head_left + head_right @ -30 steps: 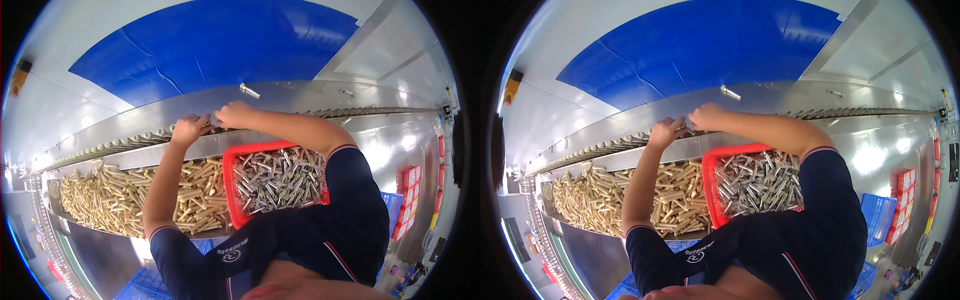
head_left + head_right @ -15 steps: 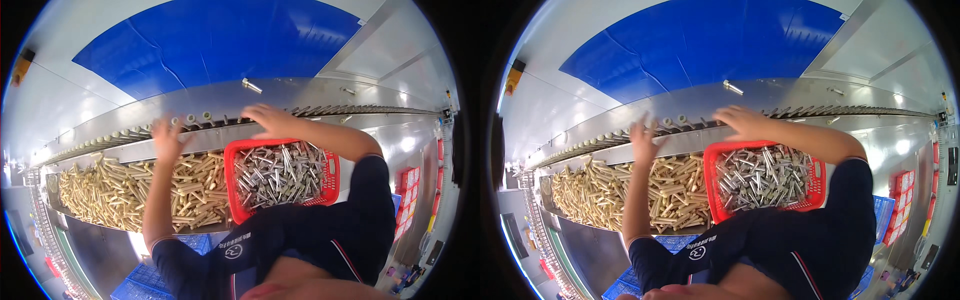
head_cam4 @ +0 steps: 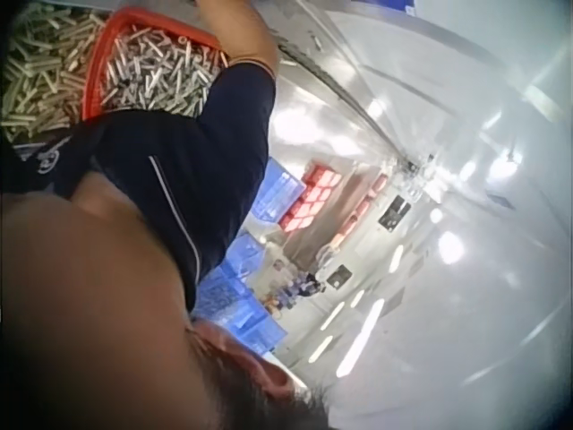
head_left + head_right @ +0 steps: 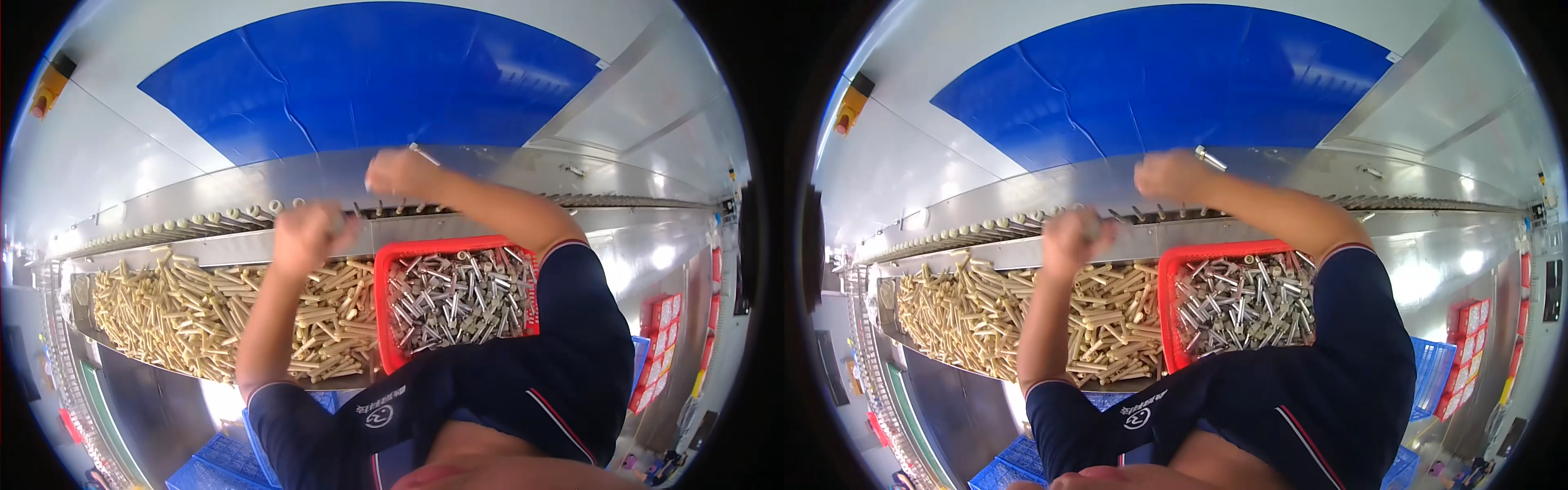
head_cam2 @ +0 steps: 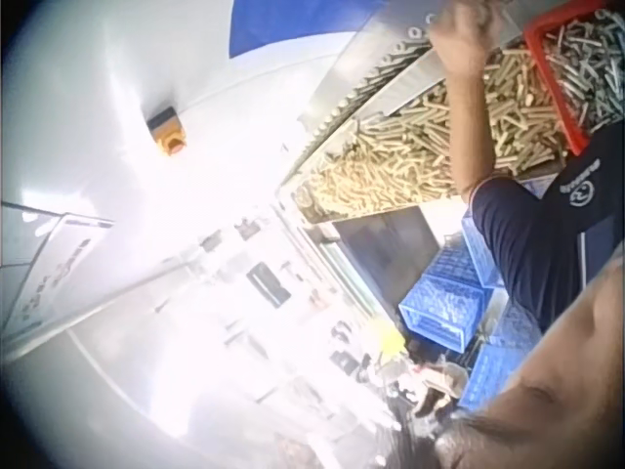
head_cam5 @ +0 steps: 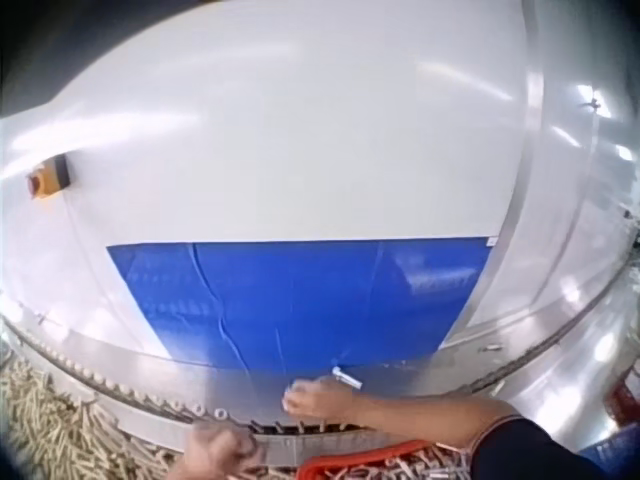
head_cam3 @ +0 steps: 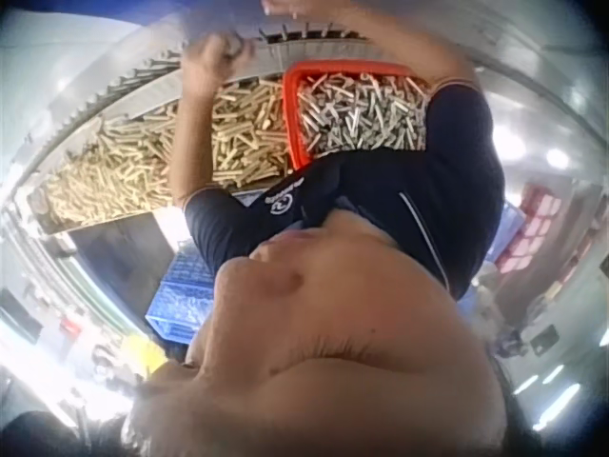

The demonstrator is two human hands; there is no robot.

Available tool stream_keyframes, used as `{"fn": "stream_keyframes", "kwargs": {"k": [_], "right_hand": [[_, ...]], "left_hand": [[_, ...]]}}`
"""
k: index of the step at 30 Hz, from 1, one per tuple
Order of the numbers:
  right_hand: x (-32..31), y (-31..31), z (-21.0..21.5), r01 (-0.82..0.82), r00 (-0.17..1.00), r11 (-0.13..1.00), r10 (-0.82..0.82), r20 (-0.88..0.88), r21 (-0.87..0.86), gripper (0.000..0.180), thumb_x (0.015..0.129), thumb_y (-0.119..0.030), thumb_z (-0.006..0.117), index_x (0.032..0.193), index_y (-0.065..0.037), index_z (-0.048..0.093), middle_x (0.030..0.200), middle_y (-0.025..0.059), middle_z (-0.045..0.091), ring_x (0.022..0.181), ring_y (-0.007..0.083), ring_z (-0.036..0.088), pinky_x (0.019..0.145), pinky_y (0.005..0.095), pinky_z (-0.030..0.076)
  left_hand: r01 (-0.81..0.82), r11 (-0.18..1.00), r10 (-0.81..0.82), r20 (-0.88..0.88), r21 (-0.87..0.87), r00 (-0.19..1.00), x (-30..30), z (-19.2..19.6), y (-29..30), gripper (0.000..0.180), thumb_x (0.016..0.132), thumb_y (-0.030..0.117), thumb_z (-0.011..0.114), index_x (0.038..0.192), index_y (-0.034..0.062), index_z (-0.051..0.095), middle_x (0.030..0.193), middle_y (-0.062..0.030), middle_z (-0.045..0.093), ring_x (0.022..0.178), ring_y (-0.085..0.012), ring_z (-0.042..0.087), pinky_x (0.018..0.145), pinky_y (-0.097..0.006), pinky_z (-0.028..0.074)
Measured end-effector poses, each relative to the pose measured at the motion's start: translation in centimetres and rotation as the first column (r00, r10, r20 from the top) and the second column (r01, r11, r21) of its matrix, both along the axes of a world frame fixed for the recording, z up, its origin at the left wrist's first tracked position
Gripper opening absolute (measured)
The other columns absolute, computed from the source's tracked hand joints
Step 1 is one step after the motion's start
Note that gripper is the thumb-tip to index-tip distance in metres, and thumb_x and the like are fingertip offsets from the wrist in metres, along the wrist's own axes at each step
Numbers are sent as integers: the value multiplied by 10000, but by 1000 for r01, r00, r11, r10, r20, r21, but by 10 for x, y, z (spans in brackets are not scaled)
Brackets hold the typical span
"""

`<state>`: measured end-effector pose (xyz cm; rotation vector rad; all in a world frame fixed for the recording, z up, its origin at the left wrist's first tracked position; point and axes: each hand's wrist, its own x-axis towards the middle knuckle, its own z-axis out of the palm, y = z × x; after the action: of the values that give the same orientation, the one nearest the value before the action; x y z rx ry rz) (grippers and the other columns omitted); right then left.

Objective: The person places small silver mechanical components from a red basket onto a moving conveyor belt with many white cylindrical holders.

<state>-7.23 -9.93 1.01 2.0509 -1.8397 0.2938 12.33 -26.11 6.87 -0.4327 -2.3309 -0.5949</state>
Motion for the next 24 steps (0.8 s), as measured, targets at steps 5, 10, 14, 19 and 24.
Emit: {"fn": "stream_keyframes", "kwargs": {"k": [5, 10, 14, 19, 24], "right_hand": [[26, 53, 186, -49, 690, 917, -256, 677, 397, 133, 832, -198, 611, 845, -65, 612, 789, 96, 609, 683, 242, 619, 518, 326, 498], [58, 164, 12, 80, 995, 667, -98, -20, 741, 475, 888, -390, 498, 1259, -98, 452, 1254, 123, 494, 1221, 287, 424, 988, 531, 342], [59, 62, 20, 174, 905, 881, -320, 282, 441, 519, 871, -365, 554, 1304, -107, 426, 1246, 163, 487, 1170, 325, 457, 972, 504, 364], [53, -62, -24, 212, 895, 872, -354, 272, 441, 508, 775, -441, 645, 1126, -86, 552, 1040, 165, 599, 938, 320, 585, 834, 445, 449], [16, -38, 40, 191, 642, 982, -127, 756, 3, 230, 776, -234, 665, 802, -29, 563, 657, 111, 652, 565, 256, 632, 482, 352, 454]], "left_hand": [[49, 928, -298, 658, 369, 692, 67, -106, 101, 429, 741, 294, 716, 1066, 70, 546, 1029, -159, 624, 901, -287, 636, 760, -382, 517], [-151, 987, 43, 838, 47, 543, 47, -112, 89, 492, 753, 124, 652, 1223, 69, 516, 1361, -196, 381, 1265, -369, 362, 1045, -438, 319], [-457, 851, 506, 171, -260, 845, 23, -69, -40, 507, 740, 292, 712, 1183, 110, 545, 1280, -167, 456, 1154, -330, 457, 966, -461, 372], [-198, 852, 357, 260, -485, 897, -24, -98, -75, 299, 750, 313, 698, 941, 121, 573, 924, -107, 604, 871, -273, 588, 748, -417, 472], [-352, 932, 356, 29, -83, 934, -46, -70, -71, 215, 753, 196, 700, 738, 101, 508, 560, -67, 541, 478, -265, 556, 420, -348, 439]]}}
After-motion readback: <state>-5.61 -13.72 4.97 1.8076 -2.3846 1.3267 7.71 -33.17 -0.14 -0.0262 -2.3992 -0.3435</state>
